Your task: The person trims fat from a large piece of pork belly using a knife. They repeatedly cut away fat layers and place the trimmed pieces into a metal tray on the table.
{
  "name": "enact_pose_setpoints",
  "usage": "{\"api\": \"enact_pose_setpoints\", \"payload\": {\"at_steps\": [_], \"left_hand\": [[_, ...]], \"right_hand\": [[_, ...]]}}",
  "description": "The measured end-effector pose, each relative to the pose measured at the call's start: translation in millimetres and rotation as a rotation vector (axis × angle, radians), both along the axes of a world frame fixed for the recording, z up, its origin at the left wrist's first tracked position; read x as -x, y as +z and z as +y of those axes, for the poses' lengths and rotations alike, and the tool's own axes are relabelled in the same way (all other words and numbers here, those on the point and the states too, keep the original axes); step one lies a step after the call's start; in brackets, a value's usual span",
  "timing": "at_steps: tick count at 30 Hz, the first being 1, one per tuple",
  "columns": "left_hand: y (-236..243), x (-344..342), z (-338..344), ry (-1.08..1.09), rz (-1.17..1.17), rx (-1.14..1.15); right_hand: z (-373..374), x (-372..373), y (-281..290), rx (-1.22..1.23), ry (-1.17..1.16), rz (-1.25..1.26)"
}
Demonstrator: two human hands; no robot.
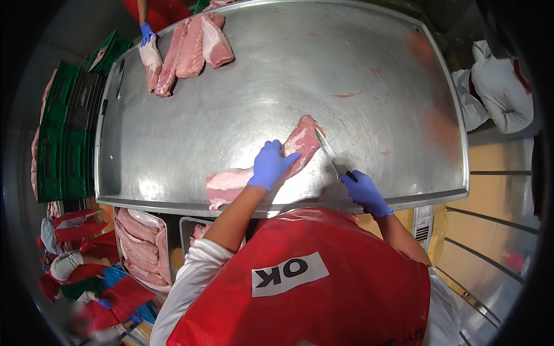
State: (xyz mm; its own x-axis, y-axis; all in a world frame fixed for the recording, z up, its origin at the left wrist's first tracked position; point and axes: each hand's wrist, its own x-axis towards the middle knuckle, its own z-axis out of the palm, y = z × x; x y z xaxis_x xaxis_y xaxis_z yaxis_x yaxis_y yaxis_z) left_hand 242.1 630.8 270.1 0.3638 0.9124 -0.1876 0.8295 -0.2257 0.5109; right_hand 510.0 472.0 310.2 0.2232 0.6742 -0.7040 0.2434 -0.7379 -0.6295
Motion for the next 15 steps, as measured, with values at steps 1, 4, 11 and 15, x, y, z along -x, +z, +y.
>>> {"api": "enact_pose_setpoints", "payload": {"at_steps": [1,4,11,15], "left_hand": [[-7.2,-10.4,4.0,0.006,0.047,-0.014],[-33.3,-23.0,16.4,0.044,0.126,-0.004],[-37.7,-5.2,57.1,0.037,0.002,0.451],[-48.7,12.8,65.5,0.188,-0.283,0.761]], "right_hand": [[0.8,-0.6,-2.6,-0.021,0.001,-0.006],[1.6,-1.3,-10.5,-0.080,0.011,-0.018],[9.7,14.7,-7.5,-0.134,0.133,-0.012],[18.5,24.1,-11.0,-0.199,0.250,-0.025]]}}
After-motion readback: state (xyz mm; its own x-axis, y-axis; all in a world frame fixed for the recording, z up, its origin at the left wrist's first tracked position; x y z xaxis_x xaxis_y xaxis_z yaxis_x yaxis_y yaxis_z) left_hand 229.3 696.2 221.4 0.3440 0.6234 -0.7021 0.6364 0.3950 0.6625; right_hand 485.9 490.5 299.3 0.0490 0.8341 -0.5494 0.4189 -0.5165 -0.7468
